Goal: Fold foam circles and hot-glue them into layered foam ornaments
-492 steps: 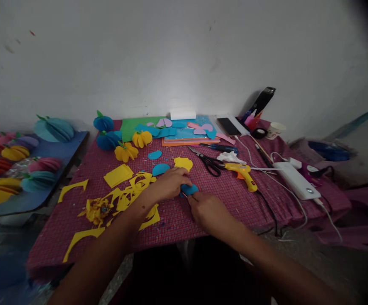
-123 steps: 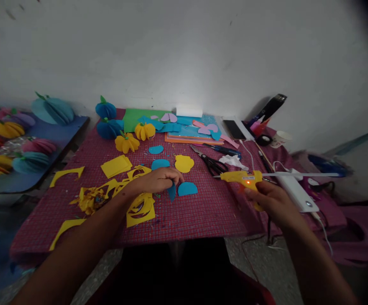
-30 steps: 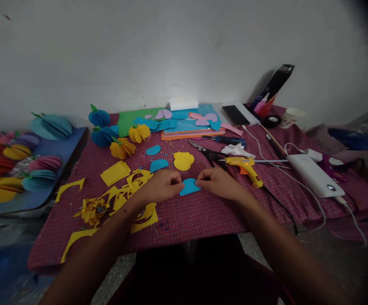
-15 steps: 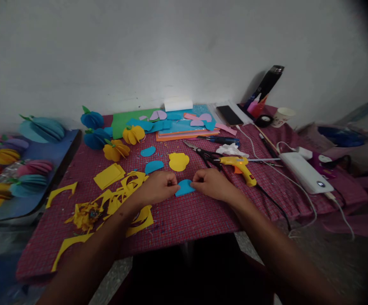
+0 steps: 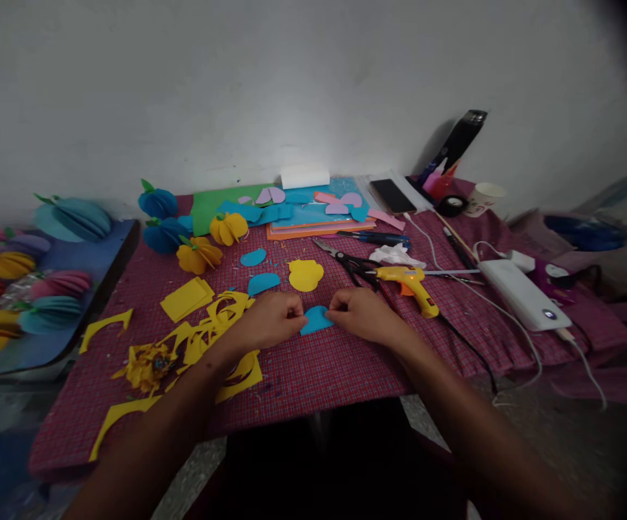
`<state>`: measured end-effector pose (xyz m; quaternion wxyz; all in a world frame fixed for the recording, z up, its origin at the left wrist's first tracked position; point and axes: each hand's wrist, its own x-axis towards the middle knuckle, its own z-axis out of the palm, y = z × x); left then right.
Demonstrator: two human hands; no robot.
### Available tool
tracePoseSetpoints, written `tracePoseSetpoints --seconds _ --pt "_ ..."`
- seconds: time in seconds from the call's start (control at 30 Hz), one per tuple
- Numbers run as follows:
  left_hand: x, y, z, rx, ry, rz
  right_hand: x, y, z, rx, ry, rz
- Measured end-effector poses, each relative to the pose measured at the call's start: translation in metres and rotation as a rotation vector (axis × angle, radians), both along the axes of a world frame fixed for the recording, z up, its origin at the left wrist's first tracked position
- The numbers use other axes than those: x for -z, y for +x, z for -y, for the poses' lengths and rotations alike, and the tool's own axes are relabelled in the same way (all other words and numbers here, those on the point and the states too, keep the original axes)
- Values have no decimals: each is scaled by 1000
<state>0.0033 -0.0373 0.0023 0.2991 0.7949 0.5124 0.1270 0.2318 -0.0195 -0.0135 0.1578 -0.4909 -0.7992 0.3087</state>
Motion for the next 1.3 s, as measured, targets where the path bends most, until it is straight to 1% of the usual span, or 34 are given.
tracePoseSetpoints --seconds 0.33,0.67,1.3 --pt "1 -1 0 27 22 29 -6 -2 3 9 15 17" --pt "-2 0 2 39 28 -19 -6 -4 5 15 39 46" --pt "8 -1 2 62 106 -73 -2 -6 8 10 124 131"
